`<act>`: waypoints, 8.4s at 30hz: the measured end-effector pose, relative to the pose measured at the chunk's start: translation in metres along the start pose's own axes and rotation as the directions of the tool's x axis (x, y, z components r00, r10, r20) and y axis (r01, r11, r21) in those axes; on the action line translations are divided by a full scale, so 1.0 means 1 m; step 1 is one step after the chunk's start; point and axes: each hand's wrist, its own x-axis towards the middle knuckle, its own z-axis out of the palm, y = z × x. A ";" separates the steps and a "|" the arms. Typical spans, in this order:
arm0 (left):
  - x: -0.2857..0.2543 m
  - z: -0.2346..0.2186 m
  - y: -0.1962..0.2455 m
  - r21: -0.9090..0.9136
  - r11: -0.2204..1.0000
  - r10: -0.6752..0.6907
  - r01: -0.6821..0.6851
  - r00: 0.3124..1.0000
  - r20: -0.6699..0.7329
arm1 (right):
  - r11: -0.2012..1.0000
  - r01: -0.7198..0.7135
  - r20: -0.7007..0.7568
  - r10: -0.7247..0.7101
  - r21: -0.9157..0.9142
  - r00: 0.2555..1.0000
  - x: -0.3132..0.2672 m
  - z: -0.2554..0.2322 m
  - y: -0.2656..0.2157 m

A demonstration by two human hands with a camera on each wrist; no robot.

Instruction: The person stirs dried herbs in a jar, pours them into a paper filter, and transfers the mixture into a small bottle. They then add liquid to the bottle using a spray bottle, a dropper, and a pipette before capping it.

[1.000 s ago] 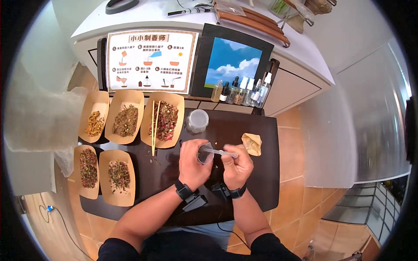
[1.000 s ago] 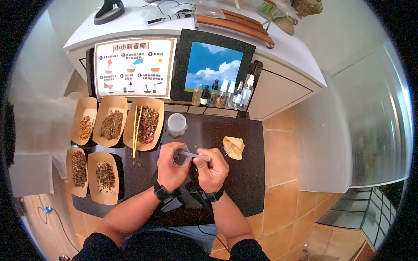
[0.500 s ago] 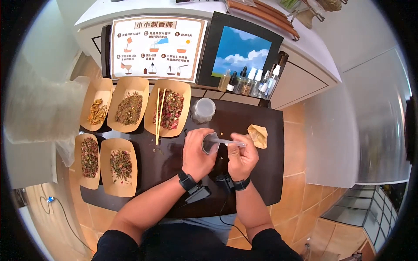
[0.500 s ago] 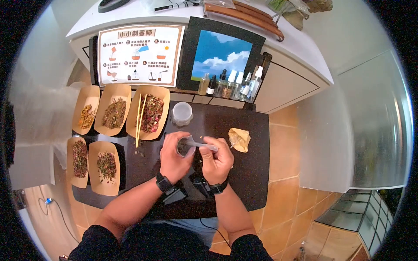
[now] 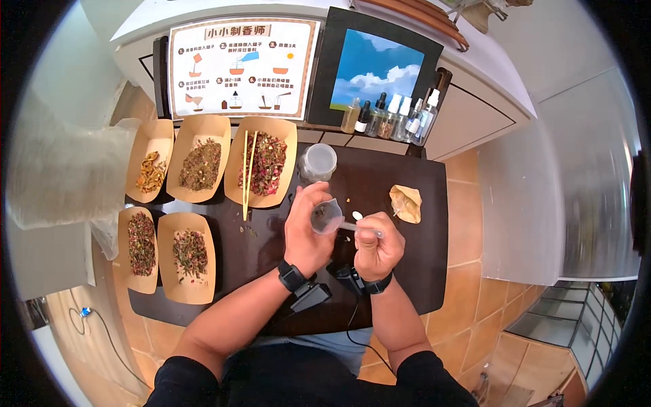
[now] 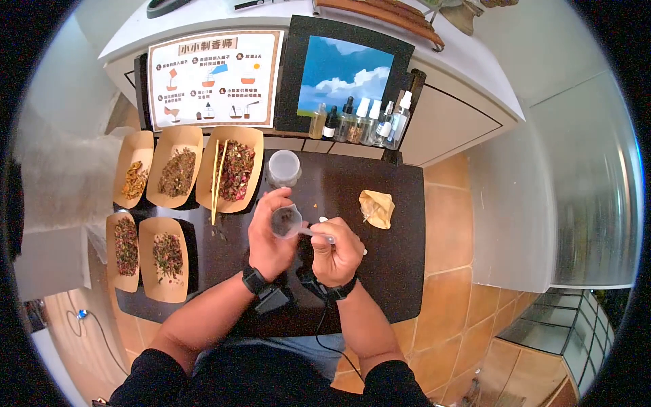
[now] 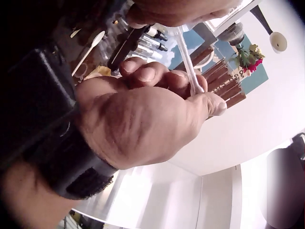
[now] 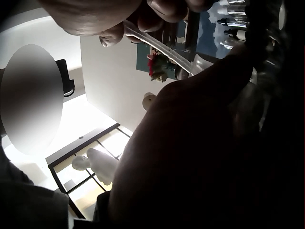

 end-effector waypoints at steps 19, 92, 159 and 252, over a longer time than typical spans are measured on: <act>-0.002 0.004 -0.003 0.030 0.998 0.045 -0.047 0.997 0.055 | 0.998 0.027 0.068 -0.024 -0.048 0.997 0.005 0.001 -0.003; -0.003 0.012 0.009 -0.034 0.991 -0.125 0.130 0.986 0.109 | 0.929 -0.316 0.104 0.300 0.195 0.948 0.008 0.003 0.010; -0.027 -0.023 0.021 0.054 0.765 0.641 -0.641 0.767 0.020 | 0.976 -0.206 -0.424 0.214 0.067 0.880 0.082 -0.126 -0.024; -0.055 -0.007 0.029 -0.210 0.967 0.049 0.147 0.699 0.713 | 0.736 -0.625 0.143 0.670 -0.259 0.729 -0.060 -0.102 -0.114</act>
